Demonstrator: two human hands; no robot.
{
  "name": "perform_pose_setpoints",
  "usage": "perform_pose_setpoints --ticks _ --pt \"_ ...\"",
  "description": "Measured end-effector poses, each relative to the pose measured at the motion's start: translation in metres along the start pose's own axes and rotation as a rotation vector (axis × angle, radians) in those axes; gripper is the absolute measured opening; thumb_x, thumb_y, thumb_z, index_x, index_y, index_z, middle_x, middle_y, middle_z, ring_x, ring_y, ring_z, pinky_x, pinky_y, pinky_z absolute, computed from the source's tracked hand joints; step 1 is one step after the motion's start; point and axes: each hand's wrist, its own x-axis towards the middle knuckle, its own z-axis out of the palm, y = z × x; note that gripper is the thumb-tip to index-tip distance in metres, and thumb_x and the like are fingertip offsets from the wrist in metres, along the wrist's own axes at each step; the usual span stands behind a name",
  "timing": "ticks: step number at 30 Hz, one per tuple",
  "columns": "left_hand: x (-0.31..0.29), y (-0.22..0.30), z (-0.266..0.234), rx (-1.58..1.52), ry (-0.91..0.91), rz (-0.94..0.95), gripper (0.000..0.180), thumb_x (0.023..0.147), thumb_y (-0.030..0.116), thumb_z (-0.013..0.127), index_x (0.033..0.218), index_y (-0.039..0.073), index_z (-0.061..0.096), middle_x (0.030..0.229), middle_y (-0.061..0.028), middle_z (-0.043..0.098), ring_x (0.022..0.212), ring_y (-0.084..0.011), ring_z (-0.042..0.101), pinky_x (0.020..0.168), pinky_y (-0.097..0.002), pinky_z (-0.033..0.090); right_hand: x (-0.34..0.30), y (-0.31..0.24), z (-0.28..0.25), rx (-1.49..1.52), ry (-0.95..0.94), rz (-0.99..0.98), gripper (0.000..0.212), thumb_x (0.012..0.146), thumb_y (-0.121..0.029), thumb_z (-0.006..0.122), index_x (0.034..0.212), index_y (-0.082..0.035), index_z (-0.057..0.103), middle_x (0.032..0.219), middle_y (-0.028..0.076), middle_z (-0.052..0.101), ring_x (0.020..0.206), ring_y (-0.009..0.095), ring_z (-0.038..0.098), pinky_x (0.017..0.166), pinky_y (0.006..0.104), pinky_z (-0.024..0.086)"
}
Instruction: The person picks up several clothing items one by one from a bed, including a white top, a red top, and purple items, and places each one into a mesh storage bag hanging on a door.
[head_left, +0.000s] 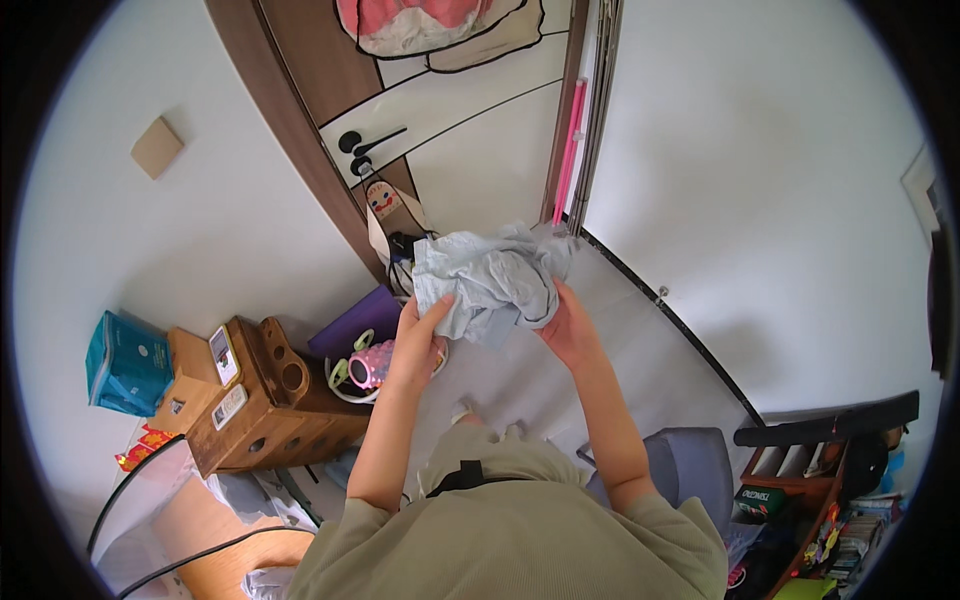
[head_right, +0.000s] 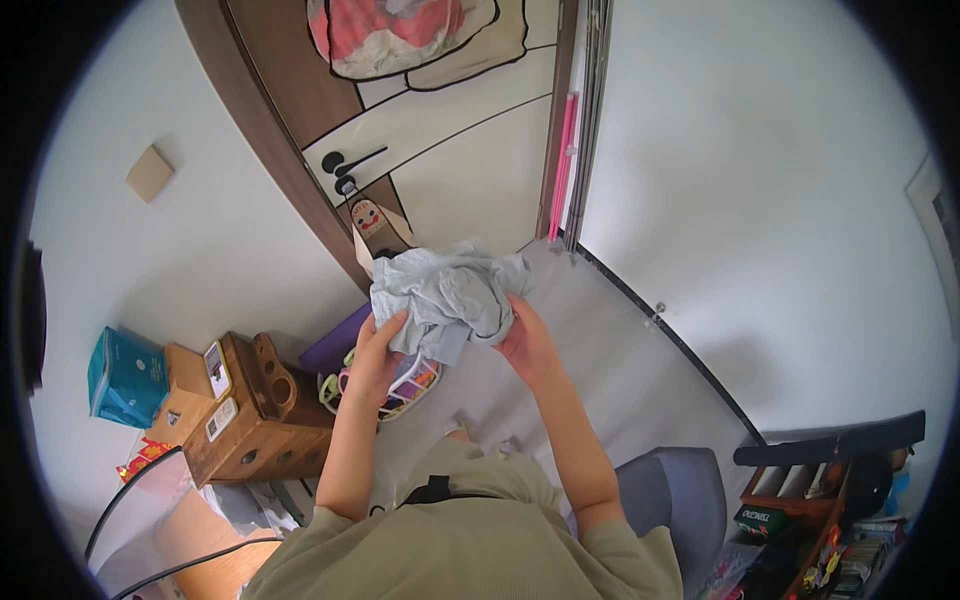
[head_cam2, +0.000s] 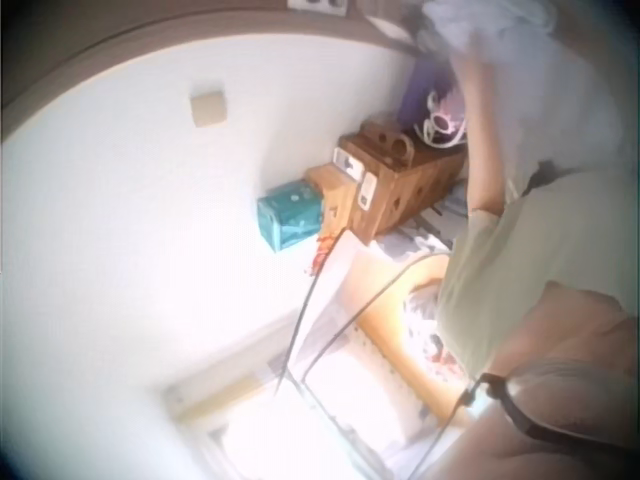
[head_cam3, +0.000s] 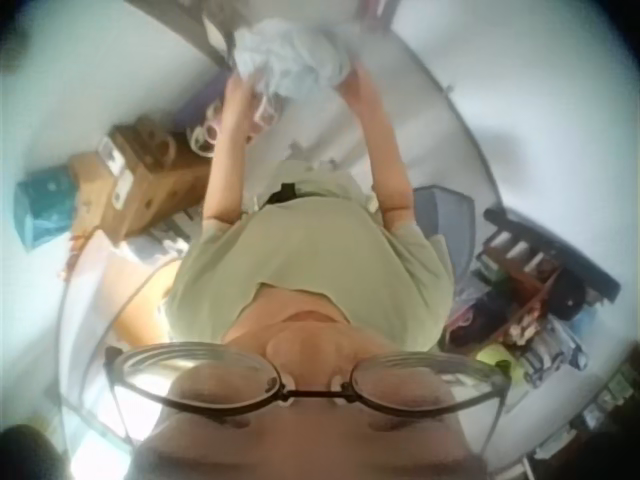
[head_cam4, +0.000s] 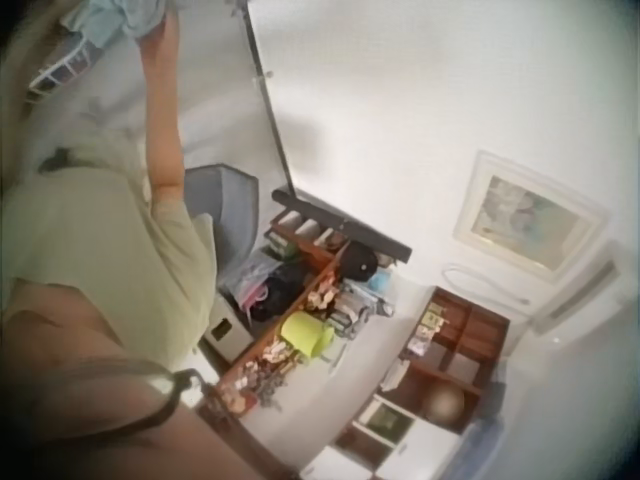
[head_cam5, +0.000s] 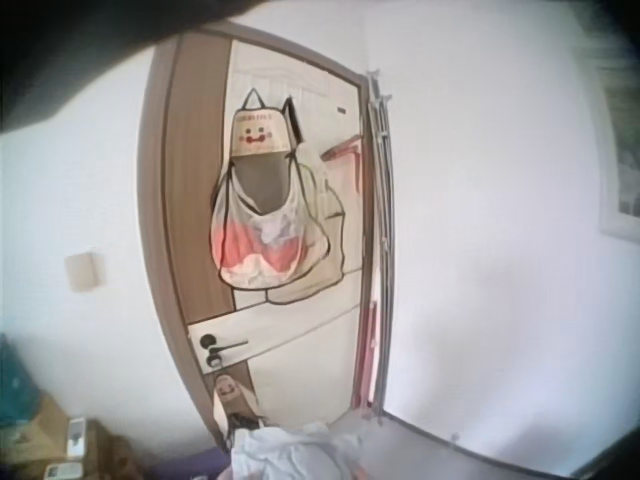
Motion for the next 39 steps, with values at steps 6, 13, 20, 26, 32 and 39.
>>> perform_pose_setpoints --ticks 6,13,20,26,32,39 --pt "0.042 0.035 0.018 -0.107 -0.028 0.139 0.051 0.083 0.017 0.061 0.127 0.003 0.040 0.112 -0.0019 0.055 0.097 -0.0090 0.055 0.075 -0.0206 0.044 0.055 -0.023 0.014 0.055 -0.041 -0.042 0.039 0.092 -0.031 0.044 0.124 -0.008 0.045 0.118 0.003 0.055 0.104 0.014 0.056 0.085 0.0309 0.048" --pt "0.095 0.092 0.024 -0.016 -0.176 0.263 0.061 0.080 0.010 0.064 0.132 0.001 0.033 0.115 -0.0049 0.053 0.102 -0.0105 0.052 0.084 -0.0229 0.040 0.117 -0.056 0.060 0.022 -0.051 -0.163 0.039 0.094 -0.031 0.038 0.127 -0.009 0.043 0.122 0.004 0.054 0.110 0.016 0.052 0.091 0.0323 0.044" --pt "0.145 0.147 0.037 0.136 -0.289 0.391 0.065 0.073 -0.001 0.067 0.129 0.000 0.034 0.119 -0.0080 0.051 0.110 -0.0160 0.049 0.096 -0.0290 0.035 0.170 -0.082 0.099 -0.042 -0.109 -0.368 0.042 0.095 -0.032 0.038 0.129 -0.009 0.041 0.126 0.005 0.050 0.114 0.018 0.049 0.094 0.0332 0.041" --pt "0.173 0.188 0.068 0.127 -0.321 0.382 0.066 0.074 -0.003 0.065 0.130 0.000 0.032 0.119 -0.0079 0.050 0.109 -0.0161 0.049 0.095 -0.0293 0.036 0.209 -0.123 0.123 -0.030 -0.180 -0.425 0.042 0.095 -0.032 0.038 0.130 -0.008 0.039 0.128 0.005 0.049 0.116 0.020 0.048 0.094 0.0349 0.042" --pt "0.186 0.240 0.111 0.069 -0.418 0.414 0.048 0.084 0.010 0.053 0.129 0.005 0.037 0.119 -0.0049 0.051 0.106 -0.0159 0.052 0.088 -0.0307 0.042 0.242 -0.183 0.148 -0.039 -0.304 -0.537 0.037 0.093 -0.024 0.043 0.125 -0.005 0.043 0.123 0.005 0.052 0.114 0.016 0.050 0.093 0.0305 0.043" --pt "0.214 0.301 0.159 -0.029 -0.518 0.546 0.040 0.086 0.011 0.049 0.123 -0.002 0.040 0.122 -0.0114 0.048 0.108 -0.0219 0.051 0.092 -0.0374 0.040 0.275 -0.254 0.199 -0.093 -0.392 -0.657 0.035 0.092 -0.026 0.047 0.121 -0.007 0.047 0.118 0.002 0.054 0.106 0.013 0.053 0.089 0.0275 0.044"
